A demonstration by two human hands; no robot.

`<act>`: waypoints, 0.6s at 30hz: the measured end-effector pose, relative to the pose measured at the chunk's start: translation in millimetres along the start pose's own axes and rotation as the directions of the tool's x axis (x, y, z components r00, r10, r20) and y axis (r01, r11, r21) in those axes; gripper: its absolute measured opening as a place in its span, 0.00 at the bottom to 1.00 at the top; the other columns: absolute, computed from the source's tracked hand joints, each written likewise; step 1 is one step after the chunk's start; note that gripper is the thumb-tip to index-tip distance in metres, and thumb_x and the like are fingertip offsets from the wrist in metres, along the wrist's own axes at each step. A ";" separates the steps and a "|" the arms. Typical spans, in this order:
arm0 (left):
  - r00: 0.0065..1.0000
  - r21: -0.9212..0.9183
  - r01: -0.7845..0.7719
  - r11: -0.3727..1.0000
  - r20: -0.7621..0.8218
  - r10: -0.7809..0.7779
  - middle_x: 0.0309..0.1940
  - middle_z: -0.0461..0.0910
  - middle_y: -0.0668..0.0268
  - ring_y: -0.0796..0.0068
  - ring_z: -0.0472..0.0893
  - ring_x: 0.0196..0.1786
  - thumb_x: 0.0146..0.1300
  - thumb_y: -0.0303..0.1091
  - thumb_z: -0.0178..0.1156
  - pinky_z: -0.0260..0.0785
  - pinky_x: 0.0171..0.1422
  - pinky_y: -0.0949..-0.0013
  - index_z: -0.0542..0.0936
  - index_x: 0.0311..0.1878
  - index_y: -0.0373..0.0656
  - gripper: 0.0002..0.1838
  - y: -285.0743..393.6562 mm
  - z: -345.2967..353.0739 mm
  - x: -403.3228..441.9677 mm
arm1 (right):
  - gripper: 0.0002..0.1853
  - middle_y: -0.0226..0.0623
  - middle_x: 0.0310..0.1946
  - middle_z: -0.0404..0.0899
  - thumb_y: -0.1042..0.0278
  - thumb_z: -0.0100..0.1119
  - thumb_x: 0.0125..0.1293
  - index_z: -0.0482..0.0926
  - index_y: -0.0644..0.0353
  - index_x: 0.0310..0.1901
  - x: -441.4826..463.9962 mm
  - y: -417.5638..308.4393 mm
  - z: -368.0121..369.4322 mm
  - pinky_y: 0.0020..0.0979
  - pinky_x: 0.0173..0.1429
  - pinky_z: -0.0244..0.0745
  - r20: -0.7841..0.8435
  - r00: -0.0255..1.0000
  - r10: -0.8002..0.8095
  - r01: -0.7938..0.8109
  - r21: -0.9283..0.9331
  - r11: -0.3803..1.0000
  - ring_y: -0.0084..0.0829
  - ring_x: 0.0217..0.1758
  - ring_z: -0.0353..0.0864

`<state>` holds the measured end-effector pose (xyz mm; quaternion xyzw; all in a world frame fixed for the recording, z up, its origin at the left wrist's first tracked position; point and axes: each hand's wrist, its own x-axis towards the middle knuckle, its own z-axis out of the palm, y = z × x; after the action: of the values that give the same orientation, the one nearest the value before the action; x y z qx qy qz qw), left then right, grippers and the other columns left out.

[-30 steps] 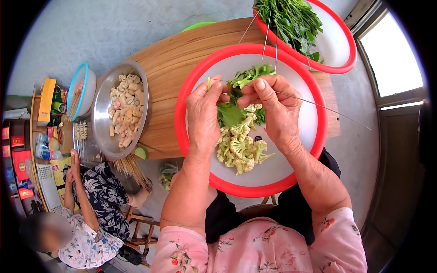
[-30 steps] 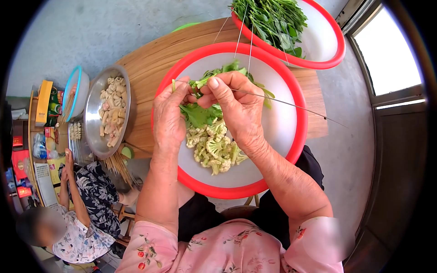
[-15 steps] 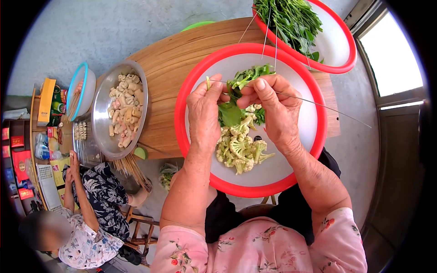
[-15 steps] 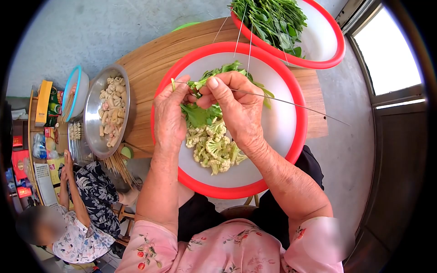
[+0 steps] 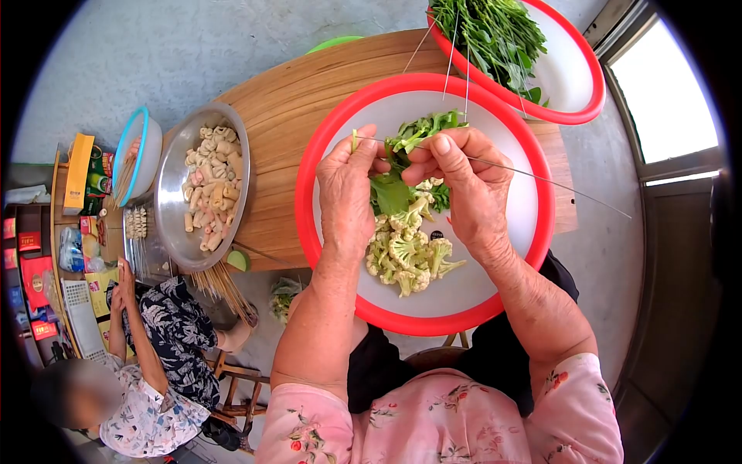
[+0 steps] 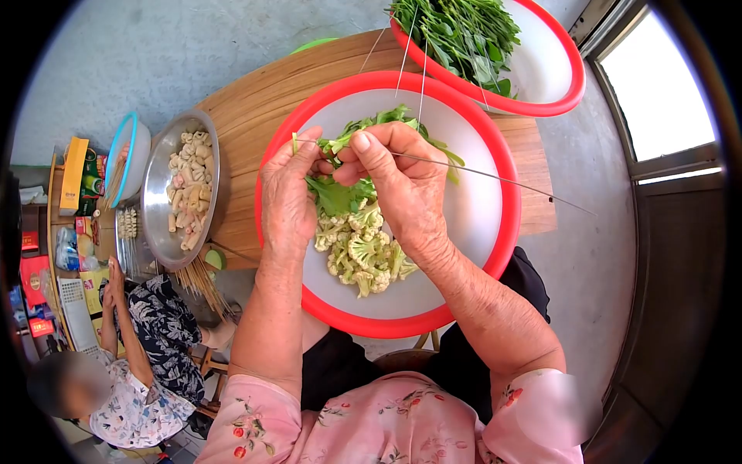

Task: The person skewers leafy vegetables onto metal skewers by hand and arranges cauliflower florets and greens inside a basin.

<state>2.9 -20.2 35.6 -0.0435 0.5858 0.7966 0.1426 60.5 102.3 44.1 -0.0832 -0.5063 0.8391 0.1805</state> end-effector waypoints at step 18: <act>0.992 -0.072 -0.083 0.994 0.088 0.089 0.38 0.80 0.65 0.79 0.76 0.41 0.60 0.26 0.59 0.68 0.49 0.78 0.78 0.47 0.33 0.12 5.3 1.1 0.5 | 0.11 0.43 0.28 0.79 0.65 0.51 0.68 0.74 0.66 0.35 18.6 1.9 -15.4 0.33 0.33 0.81 -0.007 0.980 0.197 -0.183 0.338 0.923 0.32 0.27 0.82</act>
<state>1.0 -20.4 40.7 0.0135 0.5526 0.8226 0.1333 47.9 121.3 36.0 -0.1169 -0.3416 0.9248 0.1200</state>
